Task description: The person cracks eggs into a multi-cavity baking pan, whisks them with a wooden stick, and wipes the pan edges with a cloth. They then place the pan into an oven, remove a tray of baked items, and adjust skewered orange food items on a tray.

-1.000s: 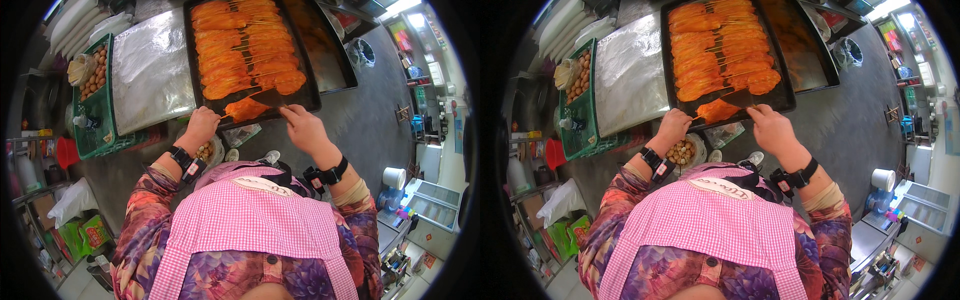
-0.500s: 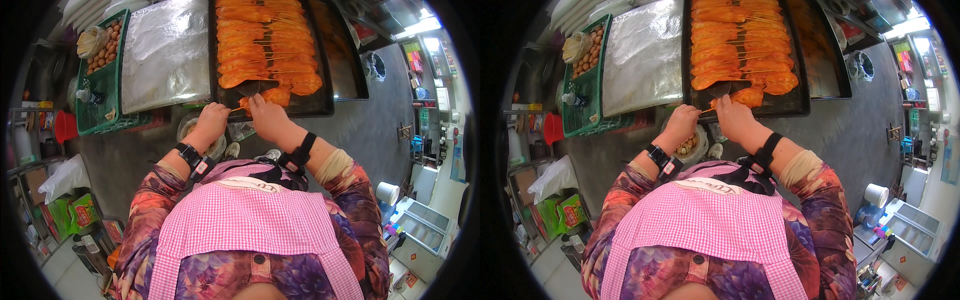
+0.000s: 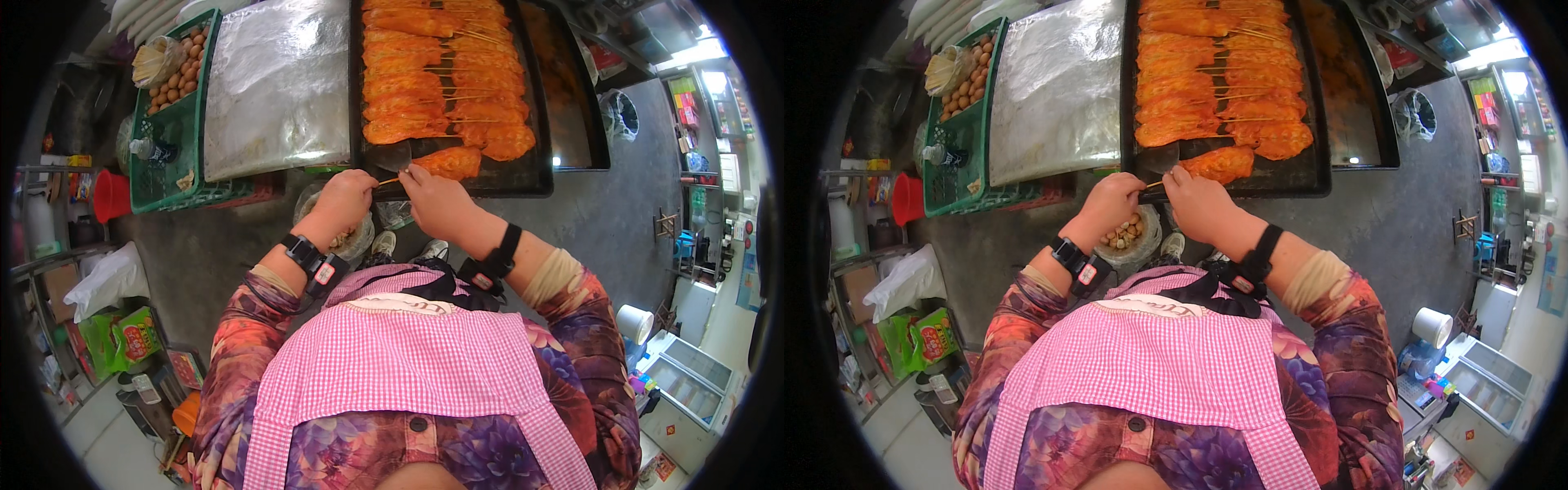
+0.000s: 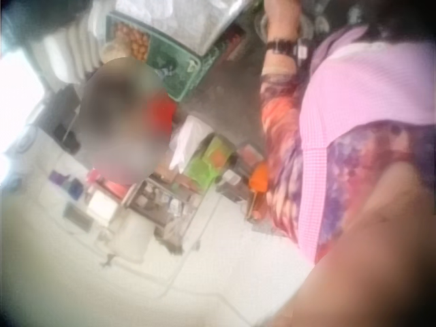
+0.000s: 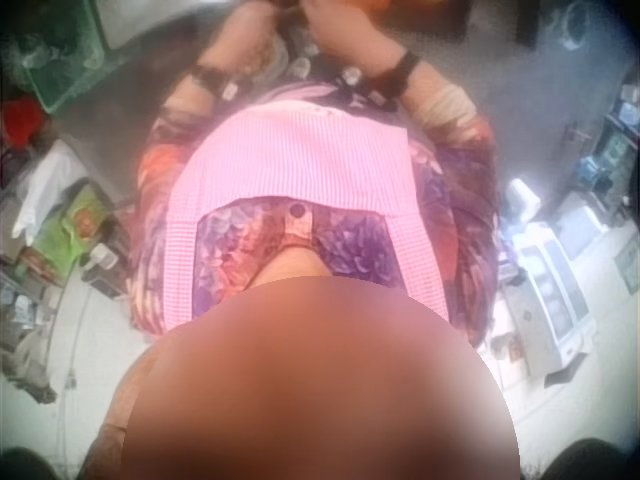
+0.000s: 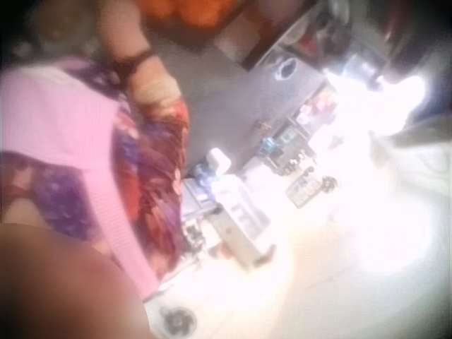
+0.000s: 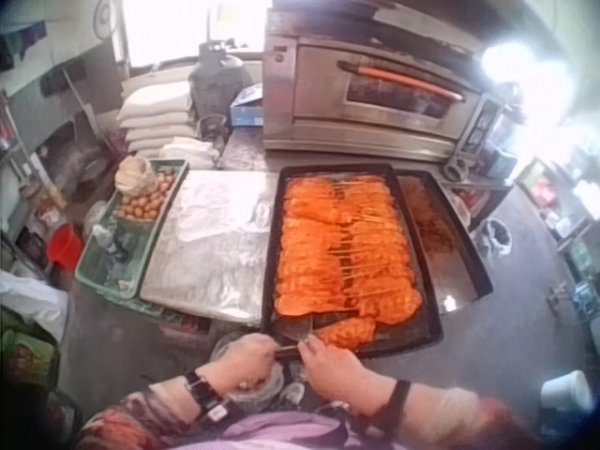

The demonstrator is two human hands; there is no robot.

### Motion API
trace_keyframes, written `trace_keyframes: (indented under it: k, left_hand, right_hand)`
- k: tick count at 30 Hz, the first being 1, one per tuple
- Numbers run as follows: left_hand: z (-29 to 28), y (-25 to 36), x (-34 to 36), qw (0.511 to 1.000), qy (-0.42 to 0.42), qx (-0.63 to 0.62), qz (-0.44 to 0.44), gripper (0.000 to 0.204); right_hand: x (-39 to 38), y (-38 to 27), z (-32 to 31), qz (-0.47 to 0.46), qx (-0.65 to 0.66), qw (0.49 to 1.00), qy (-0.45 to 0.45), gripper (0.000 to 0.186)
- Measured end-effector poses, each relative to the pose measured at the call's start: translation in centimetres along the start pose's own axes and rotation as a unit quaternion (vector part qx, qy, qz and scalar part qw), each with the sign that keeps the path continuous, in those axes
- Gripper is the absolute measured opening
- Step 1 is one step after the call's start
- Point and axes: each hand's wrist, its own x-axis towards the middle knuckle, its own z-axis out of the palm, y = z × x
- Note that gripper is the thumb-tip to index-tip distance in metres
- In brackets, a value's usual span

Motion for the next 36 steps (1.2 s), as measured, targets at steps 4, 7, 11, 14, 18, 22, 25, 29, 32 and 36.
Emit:
trace_keyframes:
  k: [4,7,11,14,18,22,25,29,32,36]
  left_hand:
    - [-1.7,-0.2,1.4,0.991,0.002,-0.071,-0.114,0.016]
    - [-2.3,-0.7,4.5,0.981,0.009,-0.114,-0.154,0.018]
    - [-1.3,-0.2,9.2,0.991,0.0,-0.064,-0.118,0.022]
    - [0.5,0.4,12.9,0.999,-0.029,-0.022,-0.04,0.022]
    - [4.8,1.7,16.9,0.997,-0.047,0.047,0.034,0.021]
    - [8.3,3.2,18.8,0.986,-0.094,0.138,0.02,0.017]
    - [9.0,3.7,19.4,0.979,-0.13,0.157,-0.026,0.014]
    - [8.1,3.4,19.9,0.985,-0.142,0.092,-0.042,0.014]
    - [7.3,3.4,20.1,0.986,-0.146,0.05,-0.057,0.017]
    - [6.4,3.3,21.0,0.983,-0.161,0.05,-0.067,0.02]
  right_hand:
    - [-2.6,2.2,-2.3,0.01,0.075,0.996,0.05,0.044]
    - [-5.4,3.8,-4.5,0.01,0.12,0.99,0.079,0.042]
    - [-9.8,5.3,-6.3,0.071,0.136,0.983,0.099,0.043]
    - [-12.6,6.4,-6.7,0.129,0.139,0.974,0.123,0.043]
    - [-15.5,7.5,-6.6,0.156,0.126,0.966,0.165,0.043]
    - [-17.1,8.6,-6.6,0.164,0.117,0.963,0.179,0.043]
    - [-17.7,9.2,-6.6,0.159,0.121,0.963,0.181,0.042]
    - [-17.5,10.2,-6.6,0.129,0.119,0.968,0.18,0.042]
    - [-16.7,11.1,-6.5,0.104,0.102,0.975,0.168,0.042]
    - [-14.9,12.1,-6.1,0.081,0.056,0.981,0.168,0.045]
